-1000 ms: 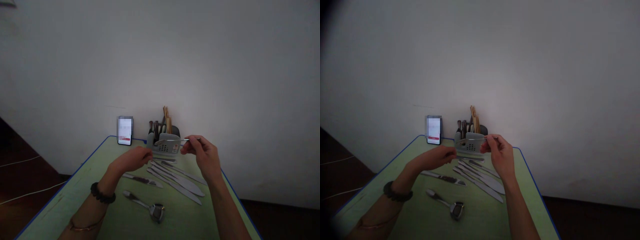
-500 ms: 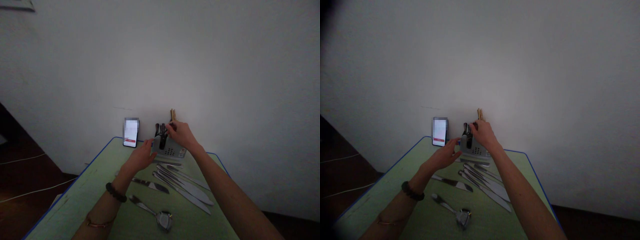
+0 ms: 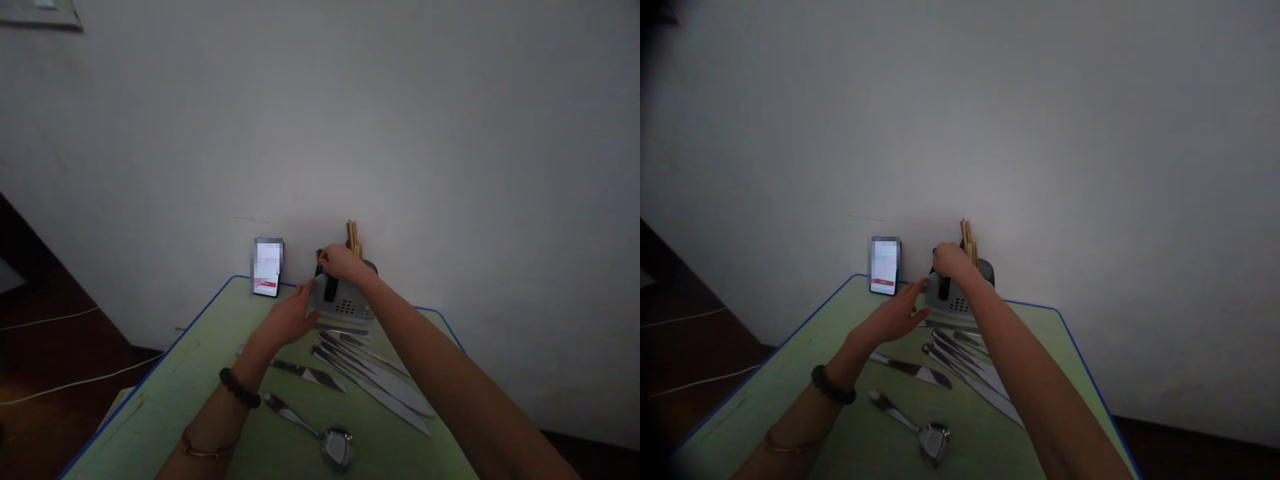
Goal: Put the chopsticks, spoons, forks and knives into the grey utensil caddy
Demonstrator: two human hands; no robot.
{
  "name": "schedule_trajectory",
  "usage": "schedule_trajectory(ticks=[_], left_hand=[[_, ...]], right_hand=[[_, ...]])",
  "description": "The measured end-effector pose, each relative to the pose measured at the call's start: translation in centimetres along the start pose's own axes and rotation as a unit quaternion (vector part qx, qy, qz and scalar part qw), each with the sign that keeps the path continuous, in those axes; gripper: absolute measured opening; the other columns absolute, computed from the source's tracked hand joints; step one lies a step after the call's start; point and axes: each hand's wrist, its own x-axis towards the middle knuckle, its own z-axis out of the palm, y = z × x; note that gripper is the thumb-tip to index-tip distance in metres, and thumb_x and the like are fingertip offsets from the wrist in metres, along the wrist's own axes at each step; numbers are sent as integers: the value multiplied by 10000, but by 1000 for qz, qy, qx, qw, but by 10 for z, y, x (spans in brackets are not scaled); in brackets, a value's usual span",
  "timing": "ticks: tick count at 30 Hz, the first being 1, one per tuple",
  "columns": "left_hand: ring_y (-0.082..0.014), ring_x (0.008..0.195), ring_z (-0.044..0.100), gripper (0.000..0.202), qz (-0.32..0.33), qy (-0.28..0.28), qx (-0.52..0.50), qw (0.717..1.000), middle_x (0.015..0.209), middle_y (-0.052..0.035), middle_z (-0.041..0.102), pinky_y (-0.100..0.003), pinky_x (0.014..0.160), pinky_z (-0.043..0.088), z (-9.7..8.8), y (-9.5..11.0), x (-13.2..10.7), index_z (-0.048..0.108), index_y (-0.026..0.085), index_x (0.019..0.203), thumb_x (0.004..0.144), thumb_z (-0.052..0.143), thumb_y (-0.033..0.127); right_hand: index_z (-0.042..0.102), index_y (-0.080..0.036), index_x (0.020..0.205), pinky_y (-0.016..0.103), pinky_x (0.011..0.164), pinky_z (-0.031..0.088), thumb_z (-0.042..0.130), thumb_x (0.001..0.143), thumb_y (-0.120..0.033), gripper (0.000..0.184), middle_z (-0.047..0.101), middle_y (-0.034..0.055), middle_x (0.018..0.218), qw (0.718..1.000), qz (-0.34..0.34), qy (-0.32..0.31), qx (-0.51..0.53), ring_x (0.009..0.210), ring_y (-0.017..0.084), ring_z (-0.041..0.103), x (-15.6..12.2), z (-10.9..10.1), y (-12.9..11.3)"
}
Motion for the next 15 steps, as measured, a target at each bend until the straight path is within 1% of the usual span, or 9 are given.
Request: schedule_trajectory(ticks=[3,6,8,10,13,15], left_hand=[[-257,951,626,633,0,0,-2,1000,1372,-201,412,-399,868,459,0,0,0,187,114,1426,879,440,309],[-261,958,629,644,-3,0,-2,1000,1369,-206,419,-395,860,463,0,0,0,186,111,1429,873,449,304],[-264,966,628,651,-2,-2,-5,1000,1364,-210,426,-391,856,466,0,0,0,184,103,1430,871,452,303],[-257,975,624,662,1,-7,-14,1000,1358,-208,438,-375,854,470,1,-2,1,174,98,1433,871,451,311],[-240,991,617,683,15,-19,-28,999,1338,-203,465,-338,839,478,2,-6,0,159,84,1437,868,452,323],[-235,1005,609,650,29,-35,-19,999,1305,-183,506,-331,853,470,2,-9,-2,223,98,1422,863,459,331]], right_hand=[[679,-109,1036,290,818,451,445,849,-152,303,690,158,1033,1000,-12,15,-10,943,225,637,-1,5,4],[625,-115,1131,295,885,416,390,885,-146,342,664,141,1099,998,-37,54,-16,1013,214,599,-14,6,7],[601,-104,1149,324,936,380,356,904,-146,349,639,148,1129,995,-50,84,-23,1072,229,554,-30,5,9],[596,-99,1140,366,958,355,360,900,-137,339,615,161,1142,992,-55,112,-29,1107,255,510,-50,6,11],[613,-120,1100,378,938,376,413,861,-106,312,611,140,1109,984,-59,170,-5,1069,256,500,-82,13,15],[618,-131,1074,378,923,399,437,844,-100,294,609,128,1074,974,-52,219,41,1034,250,503,-103,23,19]])
